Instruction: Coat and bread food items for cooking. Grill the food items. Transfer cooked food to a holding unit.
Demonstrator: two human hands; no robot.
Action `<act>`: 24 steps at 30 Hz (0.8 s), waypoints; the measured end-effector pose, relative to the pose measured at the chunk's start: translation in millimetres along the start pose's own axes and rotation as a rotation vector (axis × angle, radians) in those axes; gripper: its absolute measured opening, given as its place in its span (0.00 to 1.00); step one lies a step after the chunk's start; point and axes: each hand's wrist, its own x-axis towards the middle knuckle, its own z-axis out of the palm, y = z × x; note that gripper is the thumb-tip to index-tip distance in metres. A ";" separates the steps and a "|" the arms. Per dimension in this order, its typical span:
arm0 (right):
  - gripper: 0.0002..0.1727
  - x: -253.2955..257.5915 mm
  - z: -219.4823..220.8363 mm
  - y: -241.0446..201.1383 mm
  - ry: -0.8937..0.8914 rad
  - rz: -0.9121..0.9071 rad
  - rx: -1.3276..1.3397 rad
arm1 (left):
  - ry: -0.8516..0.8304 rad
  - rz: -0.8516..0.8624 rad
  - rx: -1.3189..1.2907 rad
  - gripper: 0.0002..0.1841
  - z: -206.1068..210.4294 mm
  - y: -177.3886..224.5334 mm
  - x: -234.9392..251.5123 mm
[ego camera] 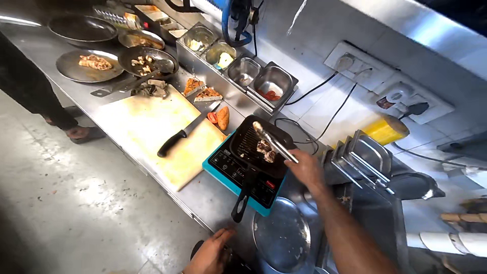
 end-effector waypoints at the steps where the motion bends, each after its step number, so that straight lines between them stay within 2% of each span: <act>1: 0.21 2.9 -6.8 11.7 -0.025 0.042 0.138 | -0.009 0.002 -0.018 0.25 -3.5 0.6 2.6; 4: 0.23 -24.5 -31.8 42.8 -0.041 0.138 0.445 | -0.012 -0.019 -0.161 0.22 -14.7 -3.0 10.9; 8: 0.22 -120.7 -71.8 96.1 -0.028 0.120 0.530 | 0.120 -0.126 -0.583 0.16 -28.4 -5.4 18.5; 11: 0.25 -192.8 -77.5 139.9 -0.093 0.177 0.536 | 0.237 -0.278 -0.868 0.14 -39.7 5.2 31.9; 14: 0.24 -238.9 -50.0 149.3 -0.094 0.285 0.228 | 0.232 -0.368 -0.992 0.19 -49.3 20.7 50.2; 16: 0.23 -258.7 -13.6 134.9 -0.036 0.298 0.003 | 0.192 -0.349 -1.040 0.22 -51.3 29.7 60.8; 18: 0.25 -272.5 28.8 121.0 0.008 0.286 -0.124 | 0.123 -0.309 -1.075 0.23 -54.3 39.1 69.0; 21: 0.33 -285.2 61.3 116.9 -0.027 0.307 -0.123 | 0.044 -0.294 -1.063 0.18 -56.6 53.8 77.8; 24: 0.34 -282.5 43.9 118.9 -0.025 0.331 -0.019 | 0.059 -0.328 -0.977 0.14 -53.0 63.9 86.3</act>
